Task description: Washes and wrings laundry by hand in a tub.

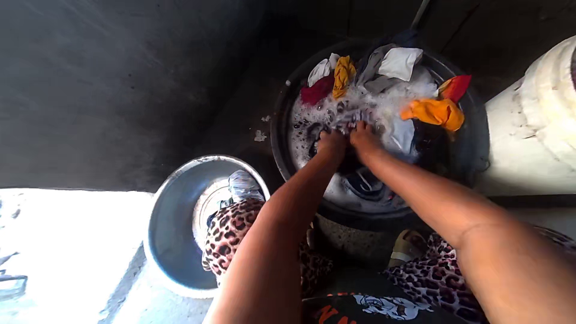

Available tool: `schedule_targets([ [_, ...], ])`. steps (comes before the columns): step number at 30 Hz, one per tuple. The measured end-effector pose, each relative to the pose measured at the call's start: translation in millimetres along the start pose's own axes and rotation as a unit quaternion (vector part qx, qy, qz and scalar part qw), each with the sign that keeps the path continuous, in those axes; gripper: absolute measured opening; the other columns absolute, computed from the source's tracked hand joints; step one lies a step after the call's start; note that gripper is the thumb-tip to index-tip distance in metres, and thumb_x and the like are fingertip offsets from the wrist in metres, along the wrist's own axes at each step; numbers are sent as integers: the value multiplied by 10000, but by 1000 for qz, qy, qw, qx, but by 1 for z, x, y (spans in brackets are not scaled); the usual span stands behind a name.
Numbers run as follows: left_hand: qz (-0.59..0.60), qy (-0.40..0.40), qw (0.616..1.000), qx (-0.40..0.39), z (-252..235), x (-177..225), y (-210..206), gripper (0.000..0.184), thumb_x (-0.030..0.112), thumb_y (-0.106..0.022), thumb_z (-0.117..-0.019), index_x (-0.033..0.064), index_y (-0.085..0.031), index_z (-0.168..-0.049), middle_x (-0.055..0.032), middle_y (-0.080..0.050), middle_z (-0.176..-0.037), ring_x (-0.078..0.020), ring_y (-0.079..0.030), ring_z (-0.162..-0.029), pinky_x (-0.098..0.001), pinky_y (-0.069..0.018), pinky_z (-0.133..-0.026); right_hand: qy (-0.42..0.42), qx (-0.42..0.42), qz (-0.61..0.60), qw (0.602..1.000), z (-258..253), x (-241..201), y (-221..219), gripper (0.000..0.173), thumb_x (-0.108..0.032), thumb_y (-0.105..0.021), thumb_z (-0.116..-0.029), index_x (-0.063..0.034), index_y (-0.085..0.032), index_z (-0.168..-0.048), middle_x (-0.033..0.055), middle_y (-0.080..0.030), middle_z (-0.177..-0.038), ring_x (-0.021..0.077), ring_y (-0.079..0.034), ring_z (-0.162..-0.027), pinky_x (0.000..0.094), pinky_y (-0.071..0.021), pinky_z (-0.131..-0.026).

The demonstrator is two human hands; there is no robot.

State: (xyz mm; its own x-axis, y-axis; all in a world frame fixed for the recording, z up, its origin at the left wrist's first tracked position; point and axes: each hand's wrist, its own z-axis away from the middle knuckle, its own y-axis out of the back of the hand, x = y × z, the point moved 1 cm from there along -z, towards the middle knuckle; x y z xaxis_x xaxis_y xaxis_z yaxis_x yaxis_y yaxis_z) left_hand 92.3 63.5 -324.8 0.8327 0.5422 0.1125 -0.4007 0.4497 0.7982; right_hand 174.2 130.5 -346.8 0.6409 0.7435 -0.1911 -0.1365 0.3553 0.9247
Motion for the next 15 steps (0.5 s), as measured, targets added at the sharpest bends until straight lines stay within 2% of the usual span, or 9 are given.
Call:
schedule_targets([
  [1,-14,7,1000,-19,-9,0,-10,561,109,-692,-948,3,-510,-1468,-251,-359,-1600,-553,-376,-1408,-702,-512,-927,-19,-30,-7,999,-3,-1,-10,458,116,-665,-884,158,-547,-1325,371,-355,-1516,576,-423,-1353,645,-520,-972],
  [3,-11,-4,999,-39,-18,-8,-20,421,138,-657,-969,39,-614,-1375,-242,-536,-1465,-496,-502,-1337,-693,-492,-962,-53,-79,-6,995,-4,-2,-15,452,37,-623,-954,126,-511,-1384,349,-349,-1544,550,-475,-1334,643,-520,-976],
  [5,-26,-21,997,-76,-23,-10,-26,293,169,-639,-981,25,-685,-1233,-230,-638,-1325,-452,-605,-1230,-689,-507,-936,-56,-103,-16,993,-2,3,-18,377,-58,-567,-1011,134,-549,-1336,333,-470,-1476,508,-513,-1329,646,-465,-1048],
  [7,-26,-40,995,-87,-19,-12,-38,307,155,-675,-957,-9,-679,-1217,-233,-633,-1324,-441,-598,-1240,-668,-496,-967,-61,-116,-64,989,5,9,-23,416,-85,-554,-1031,150,-525,-1372,321,-488,-1485,472,-444,-1414,608,-366,-1160],
  [9,52,-50,996,-61,-4,-21,-45,406,75,-651,-973,-58,-587,-1352,-261,-551,-1438,-447,-507,-1357,-627,-423,-1100,-112,-123,-118,979,15,10,-20,539,-59,-552,-1032,142,-372,-1498,324,-381,-1569,455,-347,-1489,583,-309,-1203],
  [10,118,-40,991,-49,8,-26,-45,435,60,-595,-1012,-51,-519,-1427,-257,-512,-1485,-433,-473,-1399,-592,-391,-1148,-133,-124,-123,976,22,8,-16,547,-60,-553,-1034,140,-357,-1504,338,-385,-1558,468,-367,-1475,600,-323,-1186],
  [11,160,-18,986,-44,17,-27,-43,431,96,-578,-1034,-46,-508,-1435,-259,-524,-1471,-422,-489,-1389,-579,-398,-1147,-134,-136,-109,976,28,7,-9,541,-79,-558,-1037,148,-371,-1491,350,-412,-1532,483,-399,-1448,618,-338,-1167],
  [13,59,0,996,-72,15,-23,-33,415,195,-643,-1000,-93,-606,-1297,-279,-583,-1382,-439,-543,-1323,-619,-439,-1083,-65,-194,-40,978,20,11,11,405,-104,-571,-1030,168,-550,-1330,359,-555,-1385,503,-519,-1331,672,-393,-1089],
  [15,-11,-59,996,-67,3,-29,-18,359,190,-653,-984,-29,-661,-1269,-265,-611,-1354,-449,-556,-1303,-665,-443,-1058,38,-186,-40,981,0,29,31,285,-83,-582,-1020,131,-646,-1197,354,-622,-1260,516,-576,-1232,708,-417,-1032],
])
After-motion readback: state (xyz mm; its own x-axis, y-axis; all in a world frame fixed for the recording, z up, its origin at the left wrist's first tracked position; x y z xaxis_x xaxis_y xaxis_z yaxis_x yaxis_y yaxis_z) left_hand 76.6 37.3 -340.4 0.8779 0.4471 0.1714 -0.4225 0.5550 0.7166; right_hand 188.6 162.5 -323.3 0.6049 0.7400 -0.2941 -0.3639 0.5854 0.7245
